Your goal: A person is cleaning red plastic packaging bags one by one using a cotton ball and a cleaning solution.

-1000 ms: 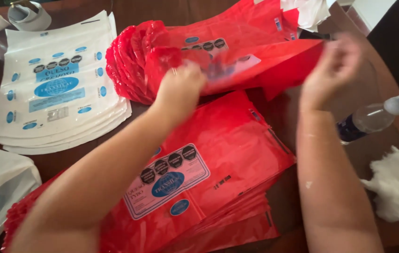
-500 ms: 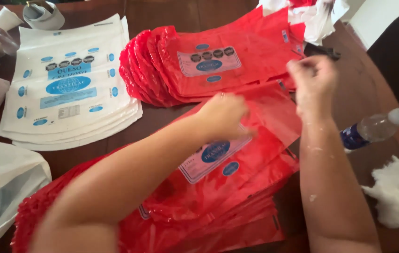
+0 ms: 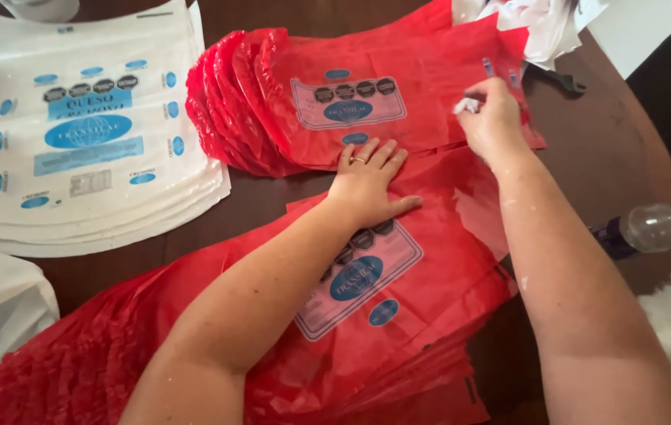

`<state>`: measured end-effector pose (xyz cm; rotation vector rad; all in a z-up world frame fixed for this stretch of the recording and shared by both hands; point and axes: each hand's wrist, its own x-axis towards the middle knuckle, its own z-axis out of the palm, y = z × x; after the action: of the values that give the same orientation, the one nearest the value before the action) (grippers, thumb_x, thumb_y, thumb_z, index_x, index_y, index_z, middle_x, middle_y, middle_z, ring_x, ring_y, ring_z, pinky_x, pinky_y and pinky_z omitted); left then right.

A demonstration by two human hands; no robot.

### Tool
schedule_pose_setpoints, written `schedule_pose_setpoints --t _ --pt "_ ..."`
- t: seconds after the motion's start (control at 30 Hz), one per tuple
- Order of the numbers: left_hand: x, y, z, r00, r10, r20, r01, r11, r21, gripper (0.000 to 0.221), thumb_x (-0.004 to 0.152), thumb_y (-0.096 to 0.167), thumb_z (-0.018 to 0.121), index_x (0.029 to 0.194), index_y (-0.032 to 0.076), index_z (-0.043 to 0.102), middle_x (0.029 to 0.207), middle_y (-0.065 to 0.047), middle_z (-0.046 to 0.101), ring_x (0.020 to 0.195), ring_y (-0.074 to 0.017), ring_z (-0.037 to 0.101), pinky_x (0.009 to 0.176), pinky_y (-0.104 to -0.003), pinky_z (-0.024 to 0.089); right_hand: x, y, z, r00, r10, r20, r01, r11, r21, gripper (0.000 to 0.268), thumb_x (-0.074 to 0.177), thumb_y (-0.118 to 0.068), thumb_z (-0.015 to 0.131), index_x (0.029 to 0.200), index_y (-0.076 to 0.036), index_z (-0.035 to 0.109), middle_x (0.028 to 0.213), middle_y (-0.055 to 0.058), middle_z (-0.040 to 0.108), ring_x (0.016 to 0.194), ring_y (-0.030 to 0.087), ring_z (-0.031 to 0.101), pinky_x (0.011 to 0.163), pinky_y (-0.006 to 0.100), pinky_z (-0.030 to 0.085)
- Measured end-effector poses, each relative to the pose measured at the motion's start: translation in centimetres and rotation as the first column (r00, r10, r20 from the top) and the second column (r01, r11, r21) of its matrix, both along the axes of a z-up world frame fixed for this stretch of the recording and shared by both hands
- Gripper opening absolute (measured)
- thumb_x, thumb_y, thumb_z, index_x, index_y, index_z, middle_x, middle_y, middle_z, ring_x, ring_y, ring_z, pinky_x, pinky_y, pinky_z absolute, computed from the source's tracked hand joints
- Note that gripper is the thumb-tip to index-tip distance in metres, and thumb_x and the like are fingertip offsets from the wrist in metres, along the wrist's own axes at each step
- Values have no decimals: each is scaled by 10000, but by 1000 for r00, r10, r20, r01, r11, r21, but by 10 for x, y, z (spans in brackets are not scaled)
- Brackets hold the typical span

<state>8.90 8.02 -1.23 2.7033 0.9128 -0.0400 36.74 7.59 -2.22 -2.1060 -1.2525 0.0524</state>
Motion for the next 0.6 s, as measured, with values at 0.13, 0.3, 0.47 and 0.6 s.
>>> schedule_pose_setpoints --t 0.13,0.3,0.47,0.6 --pt "1 -4 4 999 31 -13 -32 999 -20 994 878 886 288 1636 247 219 1723 -17 166 1593 -298 77 1270 -570 38 -9 11 -10 969 161 188 -185 976 116 217 851 -143 845 1010 -276 782 909 -19 661 925 209 692 776 321 585" --pt "-3 -11 12 996 82 -27 -83 997 -10 993 861 883 317 1640 275 217 1735 -53 121 1589 -375 12 1237 -655 -47 -19 21 -26 880 344 327 -345 937 -56 174 922 -206 810 1093 -215 782 976 86 662 1027 311 678 873 443 565" --pt "0 -9 8 993 110 -33 -111 993 -27 997 836 896 348 1634 312 223 1734 -106 82 1583 -414 0 1233 -675 -60 -50 29 -31 782 461 420 -415 887 -201 122 946 -191 721 1067 -176 733 1005 80 675 1071 314 666 944 458 545" --pt "-1 -9 10 992 116 -41 -118 992 -52 991 834 891 372 1637 331 213 1733 -131 70 1582 -431 -6 1222 -699 -60 -5 48 -68 597 526 606 -401 850 -342 200 1017 -156 538 981 -154 735 969 88 662 1028 341 658 926 449 553"
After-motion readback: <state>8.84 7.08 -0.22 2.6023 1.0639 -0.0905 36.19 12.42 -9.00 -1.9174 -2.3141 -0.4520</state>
